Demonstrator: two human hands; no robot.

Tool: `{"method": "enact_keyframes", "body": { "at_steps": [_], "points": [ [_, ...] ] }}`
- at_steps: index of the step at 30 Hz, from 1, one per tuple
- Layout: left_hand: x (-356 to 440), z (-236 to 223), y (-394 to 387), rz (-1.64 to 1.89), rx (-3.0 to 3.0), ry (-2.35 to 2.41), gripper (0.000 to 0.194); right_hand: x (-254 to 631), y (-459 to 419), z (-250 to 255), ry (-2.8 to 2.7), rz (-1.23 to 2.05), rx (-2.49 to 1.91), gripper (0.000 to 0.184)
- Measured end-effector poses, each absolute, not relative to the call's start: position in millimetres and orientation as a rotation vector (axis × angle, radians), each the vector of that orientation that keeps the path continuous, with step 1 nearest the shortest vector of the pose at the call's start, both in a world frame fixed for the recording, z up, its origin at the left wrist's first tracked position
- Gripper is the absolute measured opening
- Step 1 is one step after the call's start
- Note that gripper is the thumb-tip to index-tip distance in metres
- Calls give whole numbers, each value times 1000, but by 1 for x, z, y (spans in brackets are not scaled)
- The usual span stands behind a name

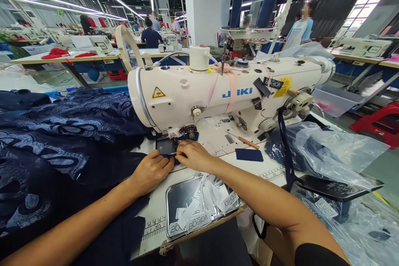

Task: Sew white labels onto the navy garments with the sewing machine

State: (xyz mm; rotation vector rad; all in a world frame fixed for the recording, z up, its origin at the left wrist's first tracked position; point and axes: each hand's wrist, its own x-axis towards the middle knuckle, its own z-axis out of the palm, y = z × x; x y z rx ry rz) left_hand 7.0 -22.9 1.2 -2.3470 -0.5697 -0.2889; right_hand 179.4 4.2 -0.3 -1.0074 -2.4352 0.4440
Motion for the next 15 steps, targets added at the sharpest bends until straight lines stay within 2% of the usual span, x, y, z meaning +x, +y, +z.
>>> {"method": "enact_keyframes", "body": {
  "at_steps": [5,12,15],
  "points": [
    [6,0,-22,-296,-2352,-569,28,188,0,1,-2457,533,-948,15],
    [7,-2,-21,-313,-2459,-625,28,176,-24,3,-2707,15,-1065,18],
    [-3,11,-24,-292,-2570,-717,20,173,-29,5,-2797,-117,-1060,18]
  ]
}}
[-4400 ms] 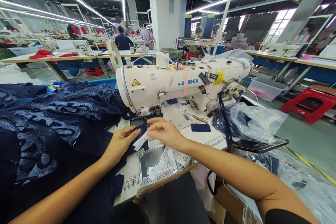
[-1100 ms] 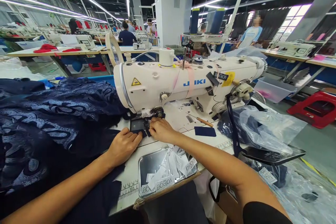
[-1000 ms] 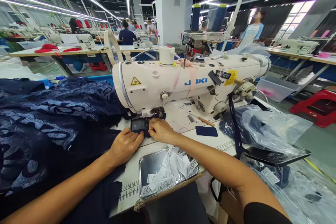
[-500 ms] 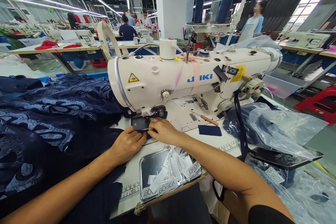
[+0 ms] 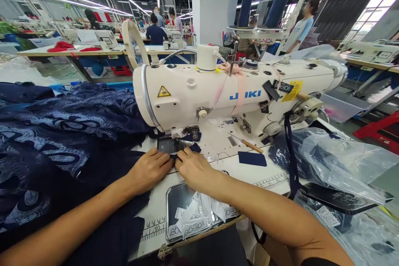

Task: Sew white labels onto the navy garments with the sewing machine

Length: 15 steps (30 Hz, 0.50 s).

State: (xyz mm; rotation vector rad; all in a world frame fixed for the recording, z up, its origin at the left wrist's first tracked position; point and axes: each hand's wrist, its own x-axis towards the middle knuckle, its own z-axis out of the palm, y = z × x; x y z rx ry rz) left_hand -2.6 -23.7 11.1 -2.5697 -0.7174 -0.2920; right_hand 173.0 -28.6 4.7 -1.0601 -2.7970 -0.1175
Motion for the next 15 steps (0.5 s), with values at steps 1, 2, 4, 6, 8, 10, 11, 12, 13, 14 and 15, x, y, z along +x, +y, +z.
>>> {"method": "enact_keyframes", "body": {
  "at_steps": [1,2,4,6,8,10,11,12,13,14,15],
  "points": [
    [-8,17,-25,-295,-2623,-756,16,174,-27,6,-2828,-140,-1028,18],
    [-14,21,-26,-308,-2685,-793,13,176,-25,7,-2861,-161,-978,19],
    [-24,27,-29,-361,-2831,-852,11,182,-16,9,-2928,-204,-839,21],
    [-29,24,-29,-443,-2970,-882,13,188,-4,10,-2975,-248,-717,23],
    [-26,15,-28,-557,-3030,-916,17,193,7,9,-2986,-277,-666,24],
    [-18,5,-27,-654,-2986,-962,20,195,15,7,-2976,-281,-673,24],
    [-12,1,-26,-674,-2941,-991,20,196,17,6,-2968,-276,-688,24],
    [-7,-1,-25,-679,-2894,-1015,20,196,19,5,-2959,-272,-711,24],
    [-2,-3,-25,-672,-2851,-1034,19,197,20,5,-2952,-272,-738,25],
    [3,-3,-24,-660,-2816,-1048,17,197,20,4,-2948,-276,-765,26],
    [7,-3,-23,-648,-2792,-1058,16,198,20,4,-2949,-281,-787,28]
  ]
}}
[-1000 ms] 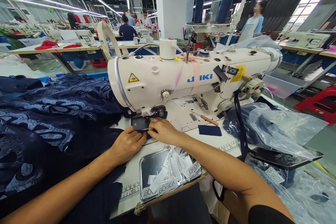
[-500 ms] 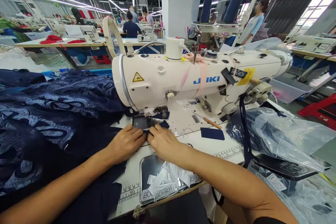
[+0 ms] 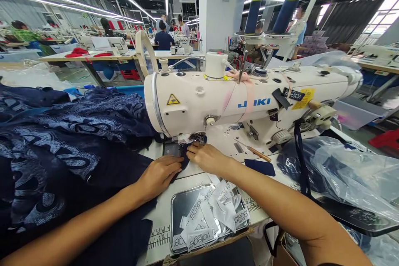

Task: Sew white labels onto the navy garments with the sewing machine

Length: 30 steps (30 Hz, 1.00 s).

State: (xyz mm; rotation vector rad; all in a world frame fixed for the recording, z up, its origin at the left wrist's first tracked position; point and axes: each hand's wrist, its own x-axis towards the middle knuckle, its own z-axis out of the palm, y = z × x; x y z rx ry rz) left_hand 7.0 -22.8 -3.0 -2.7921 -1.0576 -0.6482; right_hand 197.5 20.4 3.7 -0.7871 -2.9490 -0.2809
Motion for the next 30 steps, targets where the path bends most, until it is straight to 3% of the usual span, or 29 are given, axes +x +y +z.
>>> {"method": "enact_keyframes", "body": {
  "at_steps": [7,30],
  "points": [
    [16,-5,-17,-671,-2708,-1070,15,201,24,-1,-2925,-298,-793,37],
    [19,-12,-10,-655,-2660,-1065,20,199,30,-3,-2851,-267,-858,40]
  ]
}}
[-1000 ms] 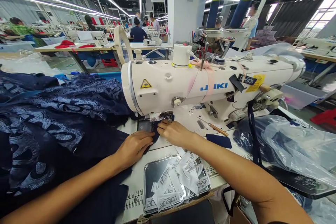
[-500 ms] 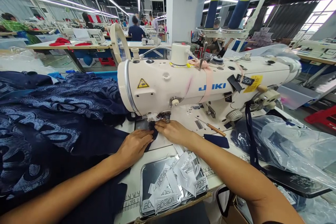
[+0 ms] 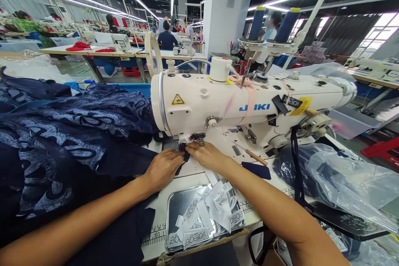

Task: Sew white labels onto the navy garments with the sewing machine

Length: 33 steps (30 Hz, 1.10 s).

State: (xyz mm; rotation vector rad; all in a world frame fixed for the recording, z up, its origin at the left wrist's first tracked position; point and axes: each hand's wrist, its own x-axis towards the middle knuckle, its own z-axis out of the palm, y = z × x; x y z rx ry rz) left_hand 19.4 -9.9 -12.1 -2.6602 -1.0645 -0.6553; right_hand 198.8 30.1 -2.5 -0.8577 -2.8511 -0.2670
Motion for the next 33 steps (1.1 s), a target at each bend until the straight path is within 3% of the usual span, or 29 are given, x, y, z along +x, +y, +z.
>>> {"method": "enact_keyframes", "body": {
  "at_steps": [16,26,33],
  "points": [
    [20,-8,-9,-637,-2491,-1119,24,196,37,-5,-2745,-232,-872,38],
    [-4,11,-22,-370,-2332,-1255,15,200,27,0,-2672,-90,-875,26],
    [-25,6,10,-643,-2421,-1415,19,192,10,0,-2685,-54,-831,30]
  ]
}}
